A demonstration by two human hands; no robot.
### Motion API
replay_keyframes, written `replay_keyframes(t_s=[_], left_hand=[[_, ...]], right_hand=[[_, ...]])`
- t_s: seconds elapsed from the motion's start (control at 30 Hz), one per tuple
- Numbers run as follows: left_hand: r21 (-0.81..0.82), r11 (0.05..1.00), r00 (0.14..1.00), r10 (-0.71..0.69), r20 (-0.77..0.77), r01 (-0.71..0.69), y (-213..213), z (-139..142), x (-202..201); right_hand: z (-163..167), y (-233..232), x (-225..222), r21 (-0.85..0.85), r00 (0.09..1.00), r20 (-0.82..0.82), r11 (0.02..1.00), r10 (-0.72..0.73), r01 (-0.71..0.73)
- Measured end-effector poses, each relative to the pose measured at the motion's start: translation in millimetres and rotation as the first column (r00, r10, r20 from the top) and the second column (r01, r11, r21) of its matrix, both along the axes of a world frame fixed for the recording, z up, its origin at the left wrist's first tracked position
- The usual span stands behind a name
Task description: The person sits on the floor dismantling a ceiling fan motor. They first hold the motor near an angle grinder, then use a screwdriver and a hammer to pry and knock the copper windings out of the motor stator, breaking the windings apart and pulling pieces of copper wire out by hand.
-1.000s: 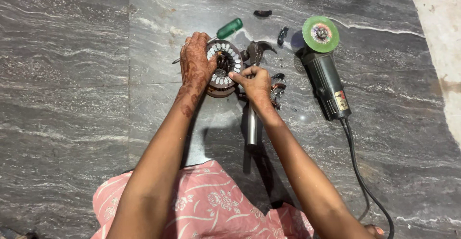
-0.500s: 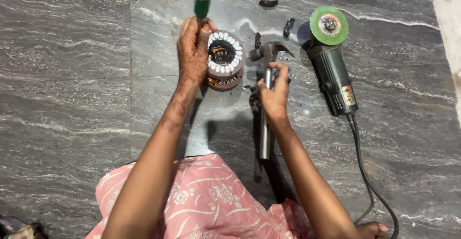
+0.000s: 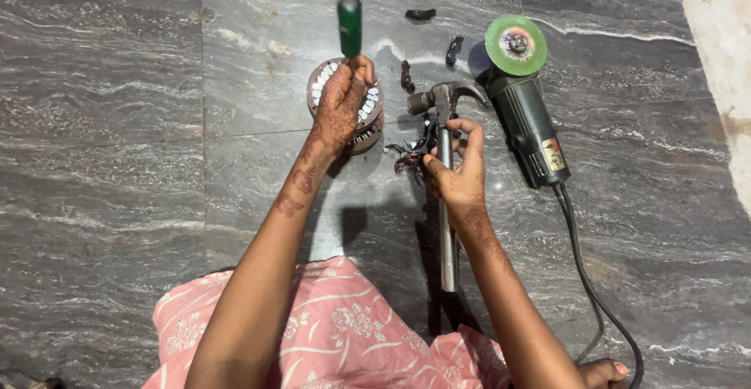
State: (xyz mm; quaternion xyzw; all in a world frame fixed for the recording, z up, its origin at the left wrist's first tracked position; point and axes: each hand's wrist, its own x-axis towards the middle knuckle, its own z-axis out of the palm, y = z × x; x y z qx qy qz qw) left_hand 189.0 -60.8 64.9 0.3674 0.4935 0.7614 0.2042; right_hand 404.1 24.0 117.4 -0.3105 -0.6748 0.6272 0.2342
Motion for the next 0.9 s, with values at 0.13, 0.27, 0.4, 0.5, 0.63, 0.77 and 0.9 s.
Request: replay_keyframes(t_s=[0.13,0.27,0.4,0.5,0.63,0.77,0.9], left_hand=[[-0.081,0.996,1.000,-0.023,-0.009,0.022,-3.1,0.7,2.5],[-0.123,0.991,0.996,-0.052,-0.067,0.044,-2.6,9.4,5.1],[-0.208,0.978,1.000,-0.027,0.016,0.030,-3.3,22.8,11.8],[-0.167,0.986,0.991,-0.052,-0.124,0.030,-10.1,30.3,11.4],[-0.027,0.997,0.983,-0.080,-0.163,0.077,-9.9,33.1,12.2],[-0.048,0.994,0.995,-0.098,-0.022,0.097,-16.0,31.2,13.2],[-0.073,0.994,0.995,-0.086,-0.055,0.082,-24.3,33.7,18.0]], right_hand=[[-2.0,-2.0,3.4,0.026,0.999,-0.019,0.999,0.035,-0.034],[-4.5,-3.9,3.4,0.020,0.996,0.084,1.000,0.010,-0.011],[-6.7,-5.2,3.1,-0.010,0.998,0.055,1.000,0.024,-0.024],[-7.6,-5.5,3.5,-0.032,0.999,0.038,0.999,0.034,-0.033],[-7.4,-5.3,5.4,-0.007,0.998,0.052,0.999,0.033,-0.032],[-6.7,-5.6,10.0,-0.027,0.999,0.011,0.999,0.042,-0.041],[-7.4,-4.5,14.4,-0.002,0.999,0.039,1.000,0.027,-0.027]])
